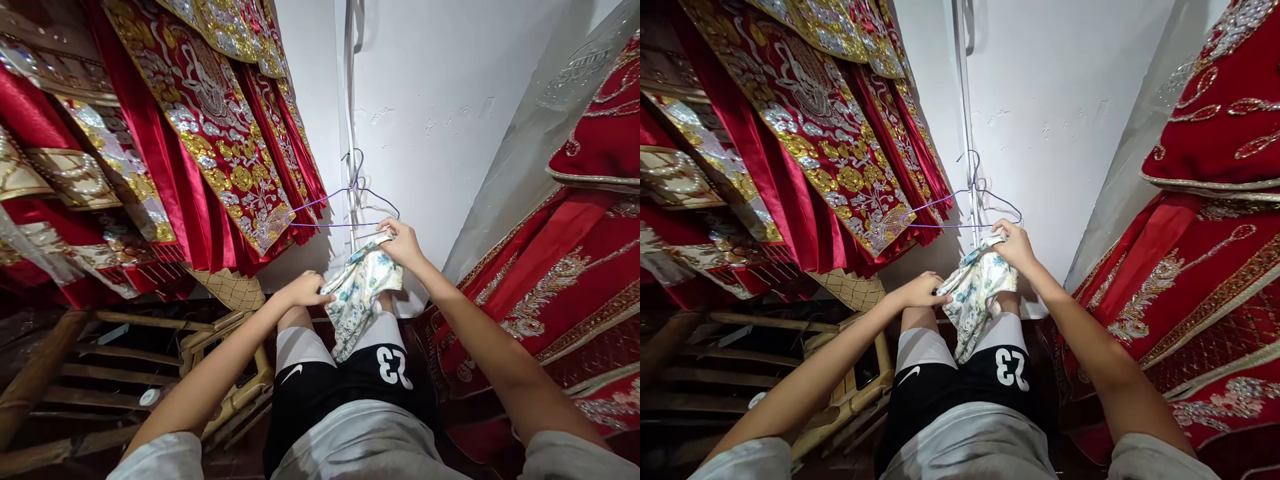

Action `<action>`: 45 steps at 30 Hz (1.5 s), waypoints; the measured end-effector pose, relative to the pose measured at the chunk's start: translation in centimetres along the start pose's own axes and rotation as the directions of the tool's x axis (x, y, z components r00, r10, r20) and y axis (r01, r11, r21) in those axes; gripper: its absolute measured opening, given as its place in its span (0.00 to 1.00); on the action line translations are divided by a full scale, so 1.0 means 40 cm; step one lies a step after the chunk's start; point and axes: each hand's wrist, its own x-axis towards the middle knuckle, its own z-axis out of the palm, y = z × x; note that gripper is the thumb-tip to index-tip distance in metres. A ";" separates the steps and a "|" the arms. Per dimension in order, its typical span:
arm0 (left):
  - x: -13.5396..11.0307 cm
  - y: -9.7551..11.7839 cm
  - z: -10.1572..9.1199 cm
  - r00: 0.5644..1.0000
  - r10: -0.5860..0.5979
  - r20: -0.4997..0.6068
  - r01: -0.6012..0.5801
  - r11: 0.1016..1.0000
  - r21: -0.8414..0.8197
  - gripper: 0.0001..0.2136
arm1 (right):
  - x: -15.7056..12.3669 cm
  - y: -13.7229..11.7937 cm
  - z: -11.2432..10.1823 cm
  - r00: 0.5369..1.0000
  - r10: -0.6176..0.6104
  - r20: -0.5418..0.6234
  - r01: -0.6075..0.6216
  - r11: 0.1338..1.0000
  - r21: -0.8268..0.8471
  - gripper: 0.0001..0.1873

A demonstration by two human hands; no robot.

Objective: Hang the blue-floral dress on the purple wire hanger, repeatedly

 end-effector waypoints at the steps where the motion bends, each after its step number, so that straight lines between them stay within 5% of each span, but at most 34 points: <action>1: -0.002 -0.016 -0.029 0.995 -0.094 0.023 0.091 0.989 0.115 0.21 | 0.026 0.028 0.018 0.999 0.032 -0.022 -0.032 0.999 -0.015 0.18; 4: 0.002 -0.045 -0.098 0.928 -0.371 0.011 0.350 0.884 0.311 0.13 | 0.097 0.097 0.079 0.988 0.142 -0.060 -0.145 0.988 -0.047 0.27; 8: 0.011 -0.056 -0.132 0.844 -0.532 -0.074 0.523 0.785 0.332 0.14 | 0.129 0.147 0.118 0.983 0.181 -0.001 -0.181 0.982 -0.060 0.26; 14: 0.022 -0.049 -0.156 0.752 -0.644 -0.143 0.655 0.705 0.271 0.19 | 0.083 0.148 0.032 0.989 0.135 0.057 -0.117 0.962 -0.248 0.19; 19: 0.049 -0.037 -0.214 0.758 -0.610 -0.231 0.652 0.728 0.213 0.21 | 0.067 0.099 -0.066 0.985 0.172 -0.010 -0.160 0.891 -0.424 0.14; 23: 0.057 -0.028 -0.263 0.757 -0.590 -0.281 0.644 0.746 0.171 0.20 | 0.074 0.057 -0.091 0.980 0.198 -0.012 -0.177 0.845 -0.505 0.13; 37: -0.021 -0.003 -0.349 0.686 -0.550 -0.477 0.679 0.720 0.147 0.18 | 0.073 0.013 -0.008 0.967 0.211 0.144 -0.066 0.752 -0.656 0.22; 45: -0.057 -0.021 -0.352 0.715 -0.619 -0.325 0.699 0.647 0.306 0.16 | 0.079 -0.005 -0.003 0.956 0.213 0.202 -0.001 0.690 -0.724 0.21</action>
